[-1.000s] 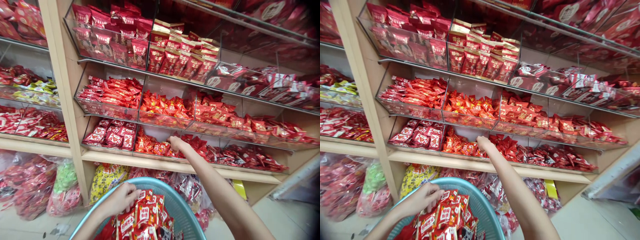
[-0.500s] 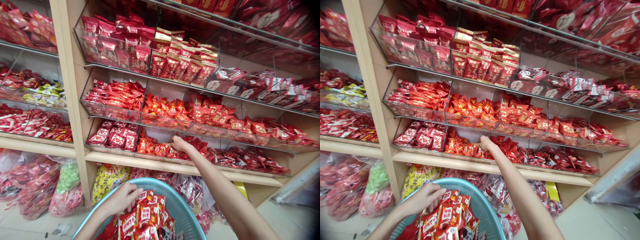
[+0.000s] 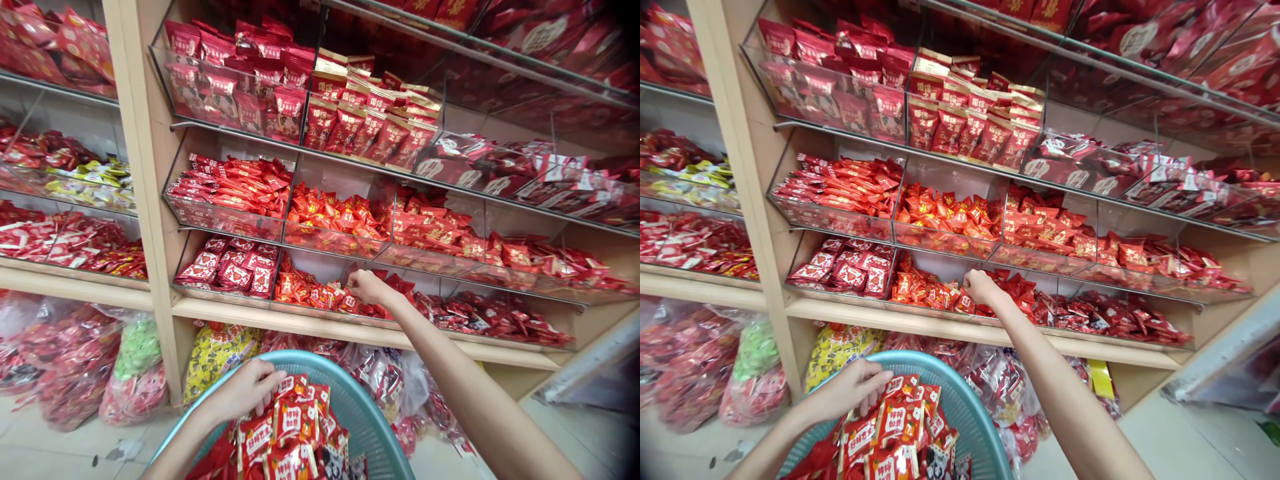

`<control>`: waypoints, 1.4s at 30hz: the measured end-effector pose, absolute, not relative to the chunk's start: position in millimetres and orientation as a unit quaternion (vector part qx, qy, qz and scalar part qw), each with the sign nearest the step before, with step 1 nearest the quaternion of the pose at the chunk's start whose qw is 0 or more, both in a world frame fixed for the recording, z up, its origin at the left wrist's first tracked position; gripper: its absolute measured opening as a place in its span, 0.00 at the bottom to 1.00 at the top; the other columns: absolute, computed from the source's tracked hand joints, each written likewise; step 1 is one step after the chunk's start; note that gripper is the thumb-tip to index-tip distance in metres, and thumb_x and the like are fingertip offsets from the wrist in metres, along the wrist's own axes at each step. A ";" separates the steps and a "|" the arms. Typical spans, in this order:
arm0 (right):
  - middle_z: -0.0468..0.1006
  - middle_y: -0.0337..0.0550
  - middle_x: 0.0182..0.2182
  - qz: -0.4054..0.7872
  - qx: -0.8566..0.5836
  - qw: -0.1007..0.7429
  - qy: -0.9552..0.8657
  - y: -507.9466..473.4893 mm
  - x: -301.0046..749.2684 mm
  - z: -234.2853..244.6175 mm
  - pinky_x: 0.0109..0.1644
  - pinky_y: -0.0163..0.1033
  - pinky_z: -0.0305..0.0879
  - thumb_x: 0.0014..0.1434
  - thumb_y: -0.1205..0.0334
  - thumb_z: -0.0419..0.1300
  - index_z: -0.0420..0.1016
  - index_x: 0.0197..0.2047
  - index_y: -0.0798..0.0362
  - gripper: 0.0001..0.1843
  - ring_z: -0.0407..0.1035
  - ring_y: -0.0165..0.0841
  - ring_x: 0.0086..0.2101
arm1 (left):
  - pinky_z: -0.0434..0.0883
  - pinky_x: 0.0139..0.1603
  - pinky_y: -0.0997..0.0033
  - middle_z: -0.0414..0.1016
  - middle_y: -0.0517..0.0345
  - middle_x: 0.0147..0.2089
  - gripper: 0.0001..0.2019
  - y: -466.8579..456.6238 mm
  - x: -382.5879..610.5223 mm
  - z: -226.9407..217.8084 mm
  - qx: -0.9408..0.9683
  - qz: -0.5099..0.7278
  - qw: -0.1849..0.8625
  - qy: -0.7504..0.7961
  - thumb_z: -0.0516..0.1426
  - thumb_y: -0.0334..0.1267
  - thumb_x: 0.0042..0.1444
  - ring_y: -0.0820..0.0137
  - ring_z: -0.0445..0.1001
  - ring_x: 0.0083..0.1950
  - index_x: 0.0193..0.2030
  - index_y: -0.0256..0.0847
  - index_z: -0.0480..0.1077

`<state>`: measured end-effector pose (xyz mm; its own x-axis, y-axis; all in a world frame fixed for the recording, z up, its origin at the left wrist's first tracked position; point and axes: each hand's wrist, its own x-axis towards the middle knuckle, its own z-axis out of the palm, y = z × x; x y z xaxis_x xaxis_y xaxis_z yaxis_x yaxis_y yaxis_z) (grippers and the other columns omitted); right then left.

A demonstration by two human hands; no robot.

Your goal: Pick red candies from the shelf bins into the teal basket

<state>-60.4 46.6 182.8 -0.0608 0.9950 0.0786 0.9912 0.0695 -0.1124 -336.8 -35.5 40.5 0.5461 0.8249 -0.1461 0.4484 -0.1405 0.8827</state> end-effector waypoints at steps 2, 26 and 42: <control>0.75 0.42 0.26 0.002 -0.676 0.075 -0.733 37.9 -58.9 186.4 0.33 0.32 0.57 0.49 0.75 0.55 0.72 0.27 0.54 0.08 0.68 0.31 0.30 | 0.60 0.20 0.77 0.69 0.58 0.21 0.27 -35.6 -336.9 41.8 0.730 0.191 0.490 0.437 0.45 0.62 0.52 0.72 0.69 0.19 0.27 0.36 0.62; 0.66 0.48 0.48 0.102 -0.371 0.450 -0.806 -99.0 -140.7 48.0 0.50 0.43 0.65 0.59 0.74 0.48 0.67 0.45 0.48 0.15 0.64 0.35 0.49 | 0.67 0.27 0.76 0.74 0.58 0.27 0.20 -44.0 -332.8 78.1 0.587 0.322 0.670 0.322 0.58 0.48 0.52 0.74 0.71 0.25 0.47 0.35 0.66; 0.71 0.38 0.27 0.256 -0.489 0.573 -0.606 -95.4 -142.1 36.0 0.34 0.35 0.60 0.60 0.59 0.54 0.71 0.30 0.53 0.10 0.64 0.29 0.29 | 0.71 0.27 0.74 0.75 0.55 0.29 0.24 -46.3 -318.6 70.4 0.641 0.308 0.607 0.355 0.51 0.53 0.56 0.71 0.73 0.28 0.48 0.34 0.71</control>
